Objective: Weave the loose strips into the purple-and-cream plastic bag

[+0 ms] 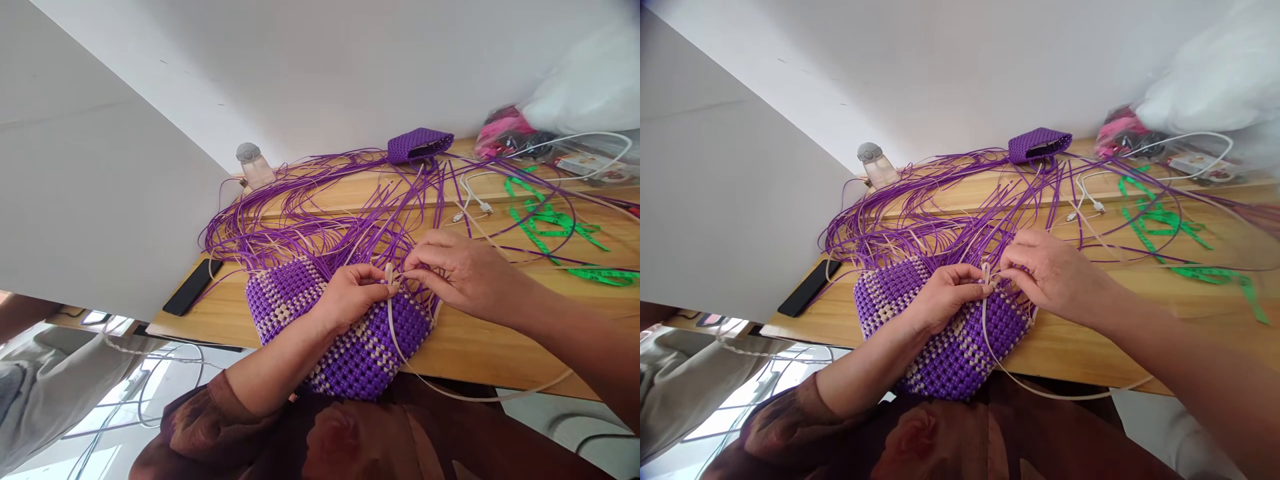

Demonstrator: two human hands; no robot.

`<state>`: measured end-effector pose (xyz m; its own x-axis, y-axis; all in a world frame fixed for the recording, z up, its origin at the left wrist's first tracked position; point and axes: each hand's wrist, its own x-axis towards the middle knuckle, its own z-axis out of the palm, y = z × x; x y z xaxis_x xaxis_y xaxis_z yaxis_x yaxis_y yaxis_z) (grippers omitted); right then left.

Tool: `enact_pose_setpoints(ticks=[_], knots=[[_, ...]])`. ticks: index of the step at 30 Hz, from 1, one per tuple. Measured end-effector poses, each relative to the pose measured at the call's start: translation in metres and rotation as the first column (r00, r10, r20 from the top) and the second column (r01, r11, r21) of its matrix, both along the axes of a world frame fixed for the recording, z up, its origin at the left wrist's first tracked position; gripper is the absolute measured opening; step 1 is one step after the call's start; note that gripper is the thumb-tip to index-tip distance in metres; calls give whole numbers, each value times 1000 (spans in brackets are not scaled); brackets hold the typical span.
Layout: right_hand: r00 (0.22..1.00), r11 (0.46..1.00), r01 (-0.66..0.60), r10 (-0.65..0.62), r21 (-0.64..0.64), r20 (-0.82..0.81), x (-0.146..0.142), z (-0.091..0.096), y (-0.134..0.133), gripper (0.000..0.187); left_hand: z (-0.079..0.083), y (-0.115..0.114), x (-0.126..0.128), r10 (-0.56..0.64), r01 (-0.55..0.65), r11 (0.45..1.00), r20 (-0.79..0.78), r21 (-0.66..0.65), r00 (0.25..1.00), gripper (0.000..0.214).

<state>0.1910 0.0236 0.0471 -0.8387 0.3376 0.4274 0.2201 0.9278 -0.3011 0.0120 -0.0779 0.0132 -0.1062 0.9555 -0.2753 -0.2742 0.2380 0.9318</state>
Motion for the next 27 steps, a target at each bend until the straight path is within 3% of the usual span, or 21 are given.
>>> enact_pose_setpoints(ticks=[2,5,10,17,19,23,27], knots=[[997,997,-78,77,22,15,1,8,-2,18,-1,2,-1,-9,9,1000,-41,-2,999,38],[985,985,-168,169,-44,31,-3,18,-5,20,-2,4,-2,-26,30,999,-128,28,991,34],[996,983,-87,90,-161,13,-19,18,-1,21,0,5,-1,-57,63,997,-113,49,992,34],[995,983,-97,97,-153,-5,-28,18,-3,12,-1,3,-2,-14,14,1000,15,8,1000,39],[990,984,-141,142,-109,0,-27,18,-3,10,-1,4,0,3,-3,1000,32,-5,999,37],[969,965,-232,240,119,-59,-30,13,-2,19,1,9,4,-81,80,997,77,19,994,31],[969,943,-235,247,237,-22,-43,8,-2,24,-5,15,6,-120,120,991,-19,52,993,19]])
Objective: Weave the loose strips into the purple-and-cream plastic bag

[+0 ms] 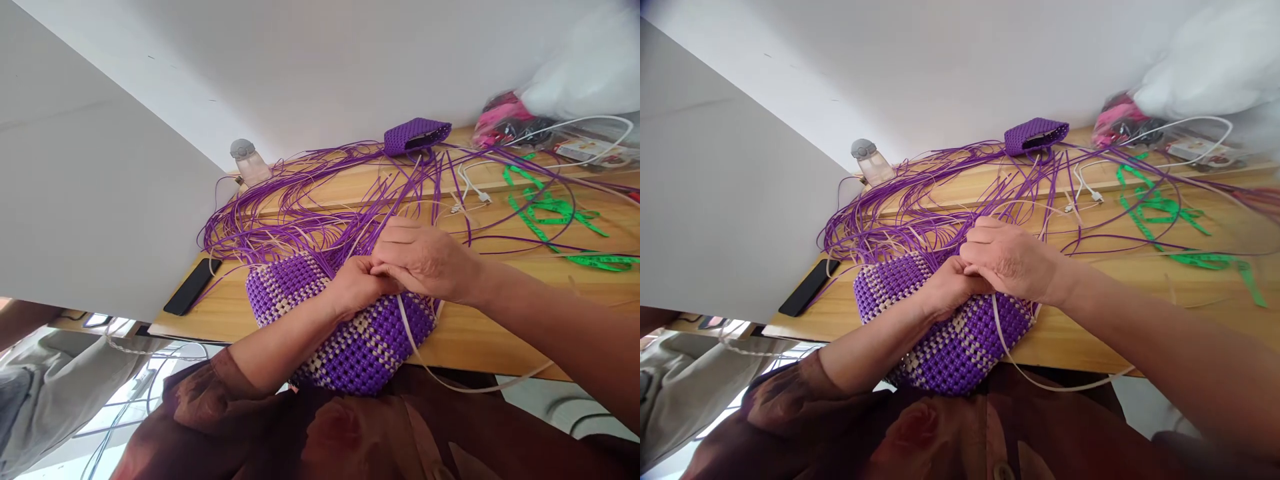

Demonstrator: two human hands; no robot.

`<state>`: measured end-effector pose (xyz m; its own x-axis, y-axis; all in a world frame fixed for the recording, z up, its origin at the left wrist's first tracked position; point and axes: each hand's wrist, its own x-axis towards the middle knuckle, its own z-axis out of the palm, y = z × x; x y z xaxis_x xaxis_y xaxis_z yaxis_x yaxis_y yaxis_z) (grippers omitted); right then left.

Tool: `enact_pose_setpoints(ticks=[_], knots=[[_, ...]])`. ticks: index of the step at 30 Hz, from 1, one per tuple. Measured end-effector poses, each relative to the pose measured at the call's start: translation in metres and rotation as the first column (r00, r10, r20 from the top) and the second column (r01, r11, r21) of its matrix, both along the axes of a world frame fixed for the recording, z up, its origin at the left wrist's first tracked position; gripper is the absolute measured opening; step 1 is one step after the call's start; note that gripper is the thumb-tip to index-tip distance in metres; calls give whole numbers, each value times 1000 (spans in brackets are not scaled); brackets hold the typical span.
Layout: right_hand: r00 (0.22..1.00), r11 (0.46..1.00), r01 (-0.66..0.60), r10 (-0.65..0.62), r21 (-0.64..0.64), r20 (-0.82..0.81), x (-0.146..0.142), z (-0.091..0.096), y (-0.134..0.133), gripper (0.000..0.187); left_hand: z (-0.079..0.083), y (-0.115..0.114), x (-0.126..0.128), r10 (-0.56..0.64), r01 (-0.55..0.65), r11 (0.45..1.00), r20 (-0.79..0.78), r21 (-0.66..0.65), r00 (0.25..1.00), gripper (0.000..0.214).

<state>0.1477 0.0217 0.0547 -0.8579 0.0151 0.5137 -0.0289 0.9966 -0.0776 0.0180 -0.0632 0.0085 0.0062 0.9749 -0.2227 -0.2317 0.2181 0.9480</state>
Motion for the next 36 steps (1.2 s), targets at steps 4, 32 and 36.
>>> enact_pose_setpoints(ticks=[4,32,36], knots=[[1000,997,-9,10,-75,17,-8,-4,6,25,-9,-1,0,21,-19,999,-38,49,999,16],[935,883,322,-240,-342,262,48,-3,-2,19,1,-17,-8,120,-118,993,96,-30,988,38],[913,877,393,-335,-276,235,51,-10,-20,21,0,-17,-7,138,-134,990,115,-43,984,33]])
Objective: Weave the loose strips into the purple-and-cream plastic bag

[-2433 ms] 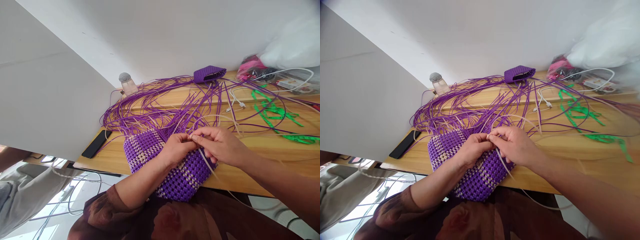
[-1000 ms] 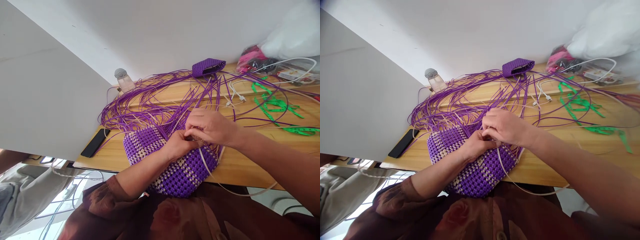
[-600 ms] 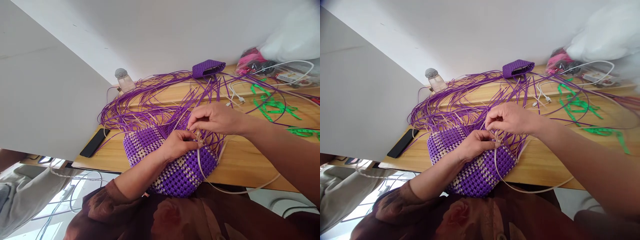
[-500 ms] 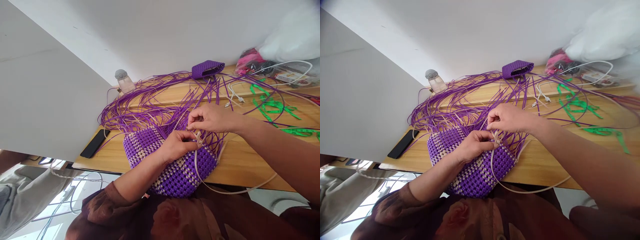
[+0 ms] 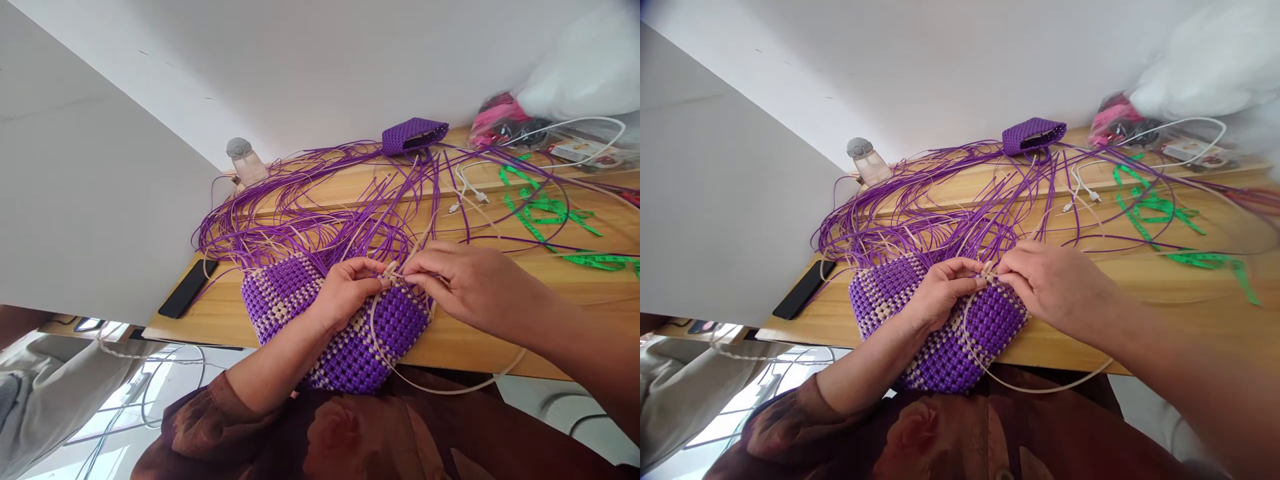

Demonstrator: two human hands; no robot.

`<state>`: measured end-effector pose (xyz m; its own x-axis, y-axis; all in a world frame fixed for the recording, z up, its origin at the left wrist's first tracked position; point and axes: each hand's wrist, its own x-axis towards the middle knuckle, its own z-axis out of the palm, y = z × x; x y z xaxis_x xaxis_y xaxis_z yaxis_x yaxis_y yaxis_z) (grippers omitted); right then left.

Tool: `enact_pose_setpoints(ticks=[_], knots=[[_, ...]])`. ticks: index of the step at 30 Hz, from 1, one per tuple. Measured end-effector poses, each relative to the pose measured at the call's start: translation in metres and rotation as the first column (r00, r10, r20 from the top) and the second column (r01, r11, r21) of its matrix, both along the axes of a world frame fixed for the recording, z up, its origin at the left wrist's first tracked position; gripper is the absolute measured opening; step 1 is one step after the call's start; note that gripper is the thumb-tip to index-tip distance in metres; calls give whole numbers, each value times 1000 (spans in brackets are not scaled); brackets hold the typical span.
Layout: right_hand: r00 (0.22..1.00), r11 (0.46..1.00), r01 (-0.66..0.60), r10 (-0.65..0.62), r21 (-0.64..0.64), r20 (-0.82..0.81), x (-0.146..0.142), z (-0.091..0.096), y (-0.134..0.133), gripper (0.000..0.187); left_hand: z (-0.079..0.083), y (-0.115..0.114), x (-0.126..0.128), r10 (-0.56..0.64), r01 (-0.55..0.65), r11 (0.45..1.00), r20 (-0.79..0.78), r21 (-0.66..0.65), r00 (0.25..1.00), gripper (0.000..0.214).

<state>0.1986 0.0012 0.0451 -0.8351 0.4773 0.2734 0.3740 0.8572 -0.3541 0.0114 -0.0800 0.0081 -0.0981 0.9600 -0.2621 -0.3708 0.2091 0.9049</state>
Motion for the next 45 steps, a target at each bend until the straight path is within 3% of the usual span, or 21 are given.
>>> enact_pose_setpoints(ticks=[7,10,12,14,16,18,21,26,29,30,32,34,35,37,39,42,45], knots=[[998,954,50,-56,-294,-11,-5,-6,-20,30,-2,1,2,6,1,997,-83,83,997,35],[999,952,30,-36,-305,-16,-3,-9,-23,31,-3,6,2,-8,16,999,-162,47,987,37],[999,981,32,-38,-192,-26,-1,-10,-24,28,-5,9,2,-31,33,999,-191,4,981,37],[993,996,79,-76,29,-90,1,-10,-27,19,-5,11,2,-52,49,999,-217,-23,975,33],[986,968,94,-59,234,-155,0,-10,-32,17,-4,11,2,-62,57,998,-229,-29,971,26],[988,951,11,39,310,-152,-4,-9,-40,29,-1,10,2,-68,62,998,-216,-34,974,18],[978,956,-169,192,239,-79,-10,-11,-54,28,2,8,3,-75,67,997,-187,-49,980,16],[968,949,-252,246,191,54,-17,-15,-73,19,1,7,2,-122,110,990,-158,-85,980,27],[946,933,-296,317,205,-74,-18,-7,-69,15,-1,7,0,-138,130,989,-144,-66,980,30],[945,955,-253,278,154,-170,-18,-2,-61,16,-1,7,0,-143,136,989,-133,-61,981,31],[936,996,-42,11,-80,-351,-17,5,-37,15,-2,7,0,-149,143,988,-107,-65,983,31],[869,897,214,-355,-387,-345,-16,5,-4,22,-2,7,0,-143,137,988,-85,-79,986,30],[859,834,221,-412,-505,-304,-15,1,13,31,-3,7,0,-136,129,988,-77,-86,988,31],[846,694,184,-473,-696,-248,-13,-12,39,39,-3,6,1,-118,112,989,-56,-94,991,32],[859,590,173,-482,-788,-173,-12,-27,50,42,-3,6,2,-101,97,991,-30,-97,994,36],[861,512,173,-493,-842,-123,-12,-41,46,47,-2,6,4,-89,88,991,-10,-104,996,42],[872,467,155,-479,-870,-102,-14,-39,36,49,0,8,6,-91,89,990,-15,-106,996,44]])
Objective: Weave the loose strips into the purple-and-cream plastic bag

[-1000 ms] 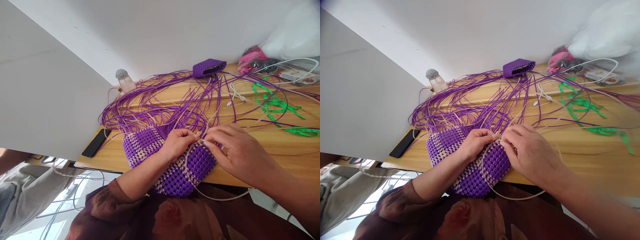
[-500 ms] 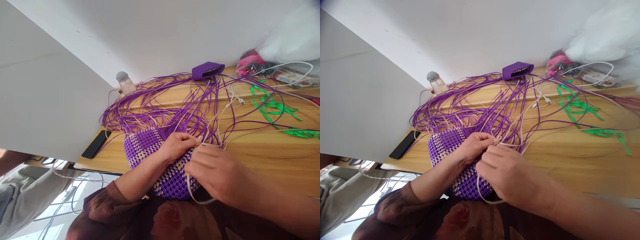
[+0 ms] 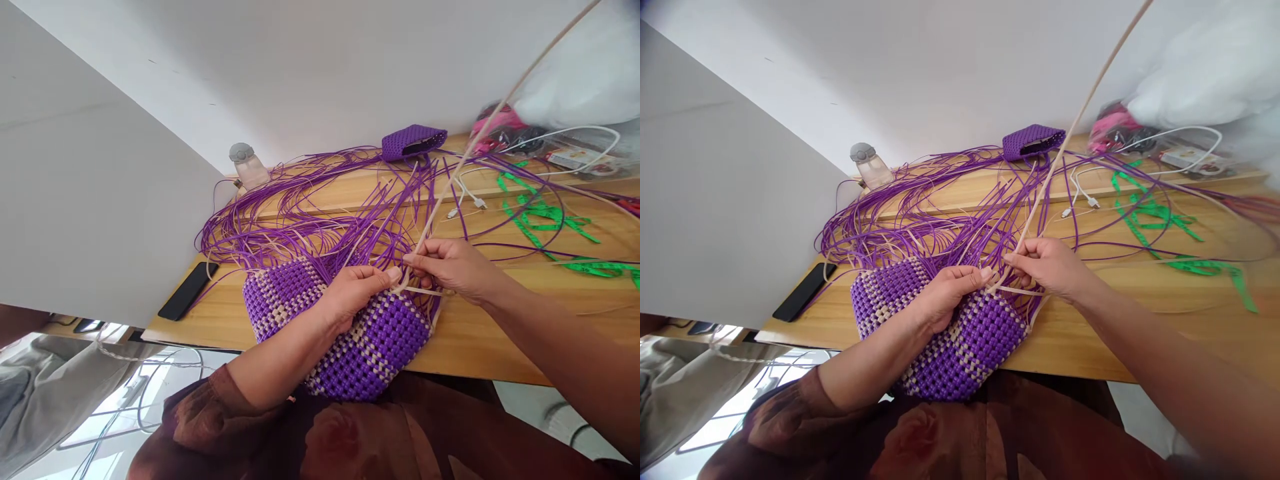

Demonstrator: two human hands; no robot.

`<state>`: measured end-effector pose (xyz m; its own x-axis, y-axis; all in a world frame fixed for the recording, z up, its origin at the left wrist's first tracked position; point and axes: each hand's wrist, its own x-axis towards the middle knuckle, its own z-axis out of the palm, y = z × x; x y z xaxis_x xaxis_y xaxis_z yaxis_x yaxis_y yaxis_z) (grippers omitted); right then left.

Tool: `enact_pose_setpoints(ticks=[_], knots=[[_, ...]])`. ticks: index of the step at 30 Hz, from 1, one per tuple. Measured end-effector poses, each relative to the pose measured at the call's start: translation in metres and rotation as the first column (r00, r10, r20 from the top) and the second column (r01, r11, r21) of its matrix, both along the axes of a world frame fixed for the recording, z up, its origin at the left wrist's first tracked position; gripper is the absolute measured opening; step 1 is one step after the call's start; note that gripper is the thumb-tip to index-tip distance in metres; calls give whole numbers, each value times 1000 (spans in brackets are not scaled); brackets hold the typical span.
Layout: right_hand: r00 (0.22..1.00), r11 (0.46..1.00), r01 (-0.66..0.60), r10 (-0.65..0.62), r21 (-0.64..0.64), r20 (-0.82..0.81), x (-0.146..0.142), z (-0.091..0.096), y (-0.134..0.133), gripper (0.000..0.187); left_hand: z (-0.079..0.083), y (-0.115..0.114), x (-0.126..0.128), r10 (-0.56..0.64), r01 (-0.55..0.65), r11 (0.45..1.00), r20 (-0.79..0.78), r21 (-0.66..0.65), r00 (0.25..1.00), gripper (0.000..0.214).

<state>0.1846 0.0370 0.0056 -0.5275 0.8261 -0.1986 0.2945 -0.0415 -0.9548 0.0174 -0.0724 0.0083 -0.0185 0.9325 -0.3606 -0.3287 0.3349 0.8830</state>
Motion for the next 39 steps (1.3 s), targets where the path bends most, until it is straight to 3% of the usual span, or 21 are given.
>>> enact_pose_setpoints(ticks=[4,10,13,17,20,22,25,29,33,39], knots=[[998,997,-36,33,72,47,-3,6,-8,45,3,3,2,10,-9,1000,-68,25,998,42],[989,965,9,-47,261,139,-11,0,-19,37,7,2,6,22,-18,999,-83,48,996,41],[991,971,-6,-26,240,130,-9,0,-17,40,7,1,5,34,-33,999,-101,11,994,39],[998,995,-10,4,97,61,1,10,-19,45,5,0,3,53,-54,999,-131,-2,990,33],[995,994,-94,91,58,42,7,19,-31,41,4,0,2,69,-69,998,-119,3,991,36],[991,987,-135,134,82,19,7,20,-41,36,4,-1,2,77,-75,997,-108,18,991,38],[995,987,-90,94,135,-27,2,15,-49,29,4,-3,3,84,-80,996,-114,42,990,39],[999,981,-12,18,196,-31,-6,7,-49,26,4,-5,2,91,-83,994,-125,73,988,37],[999,972,-30,36,234,-22,-9,6,-48,22,0,-5,0,93,-80,992,-144,99,985,33],[997,967,36,-18,253,-76,-12,7,-52,20,-5,-6,-4,133,-82,981,-293,177,947,28]])
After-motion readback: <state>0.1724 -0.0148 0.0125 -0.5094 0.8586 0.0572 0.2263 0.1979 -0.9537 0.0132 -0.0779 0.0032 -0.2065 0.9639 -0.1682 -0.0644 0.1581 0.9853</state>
